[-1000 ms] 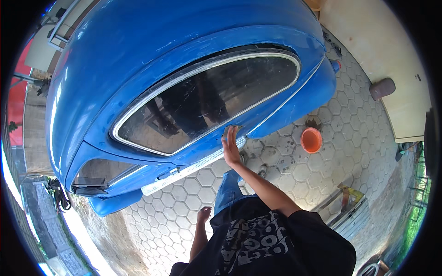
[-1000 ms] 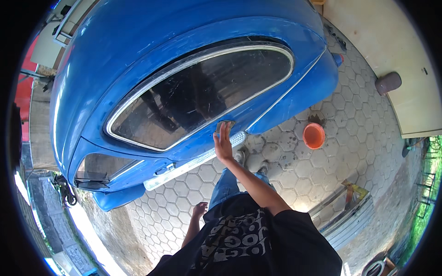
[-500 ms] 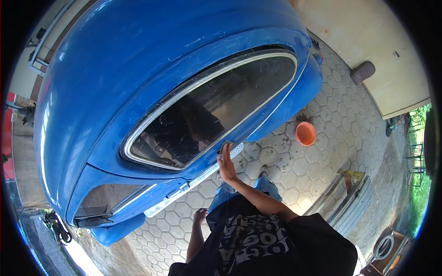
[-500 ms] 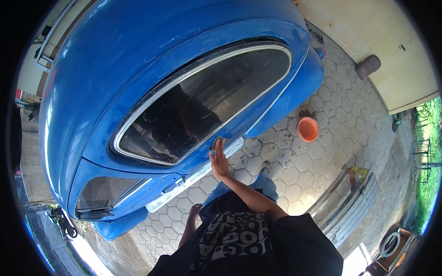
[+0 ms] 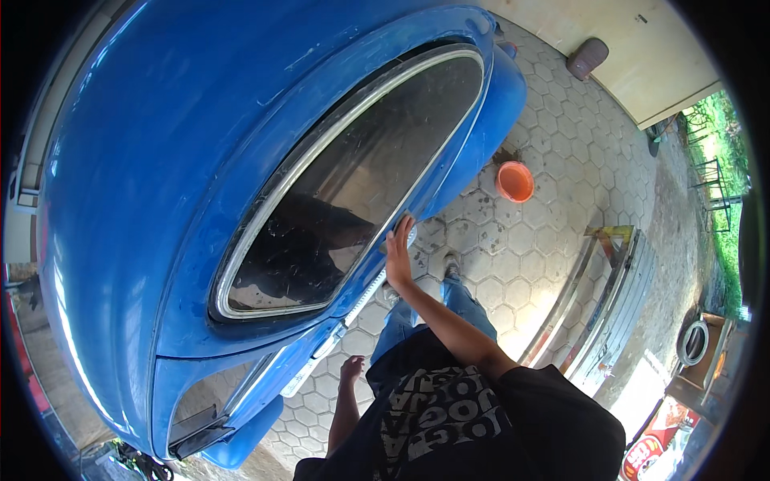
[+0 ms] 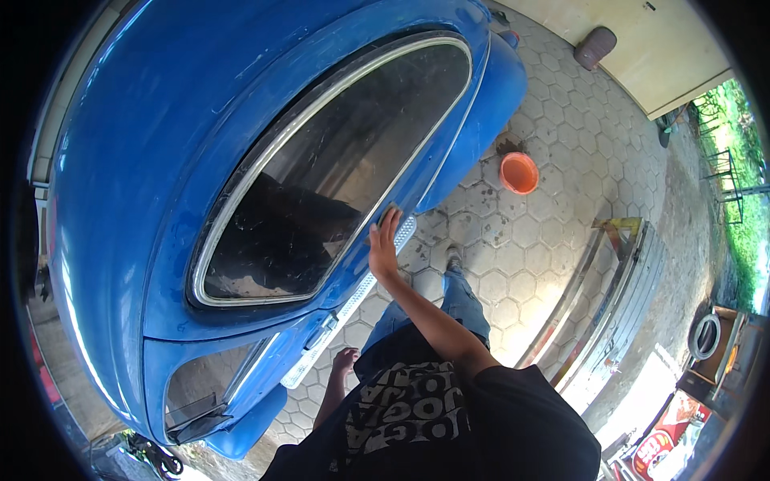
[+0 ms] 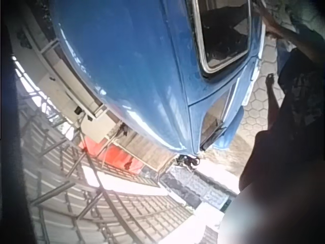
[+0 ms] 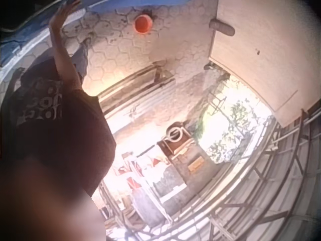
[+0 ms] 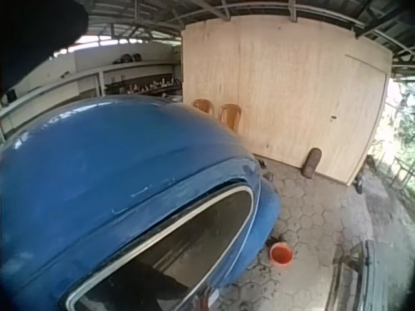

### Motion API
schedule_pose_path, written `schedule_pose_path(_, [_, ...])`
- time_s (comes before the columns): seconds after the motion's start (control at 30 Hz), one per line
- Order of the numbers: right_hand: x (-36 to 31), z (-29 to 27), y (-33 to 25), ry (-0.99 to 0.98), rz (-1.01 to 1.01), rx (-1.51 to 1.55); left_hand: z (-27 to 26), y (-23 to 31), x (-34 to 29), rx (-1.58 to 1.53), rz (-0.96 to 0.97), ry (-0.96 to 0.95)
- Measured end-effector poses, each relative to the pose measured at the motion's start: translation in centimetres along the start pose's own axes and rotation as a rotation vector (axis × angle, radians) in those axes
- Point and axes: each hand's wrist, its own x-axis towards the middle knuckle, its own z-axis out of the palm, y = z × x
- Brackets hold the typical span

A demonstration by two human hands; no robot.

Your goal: The person sands the exterior body of a car using sandpaper, dipping the sandpaper into a bucket of water to wet sand around the window area.

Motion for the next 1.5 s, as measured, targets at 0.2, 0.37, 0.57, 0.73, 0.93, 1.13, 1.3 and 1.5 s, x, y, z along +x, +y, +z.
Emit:
schedule_pose_path(0.2, [1.3, -0.8, -0.9, 0.012, -0.088, -0.158, 0.7, 2.2, 1.3, -0.120, 0.220, 0.053])
schedule_pose_path(0.37, [3.3, -0.9, 0.6, -0.068, -0.114, -0.072, 1.5, -0.5, 3.4, -0.098, 0.333, 0.069])
schedule_pose_path(0.57, [2.5, -2.3, 0.7, -0.128, -0.184, -0.239, 1.2, 3.2, 1.7, -0.075, 0.305, 0.071])
schedule_pose_path(0.73, [4.7, -4.3, -1.1, -0.130, -0.264, -0.138, 1.7, 4.2, 1.4, 0.032, 0.308, 0.042])
schedule_pose_path(0.93, [3.7, -2.1, 3.8, -0.103, -0.319, -0.172, 1.9, 4.8, 1.8, 0.085, 0.450, 0.115])
schedule_pose_path(1.13, [8.2, -5.6, -1.0, 0.017, -0.084, 0.025, 3.1, 3.4, 1.8, 0.119, 0.374, 0.069])
schedule_pose_path(1.3, [-0.8, -1.8, -2.7, -0.298, -0.144, -0.071, 3.8, -2.7, 3.6, -0.042, 0.220, 0.050])
schedule_pose_path(1.5, [2.4, -3.9, -0.6, -0.205, -0.226, -0.071, 4.2, 1.3, 2.0, -0.130, 0.232, 0.060])
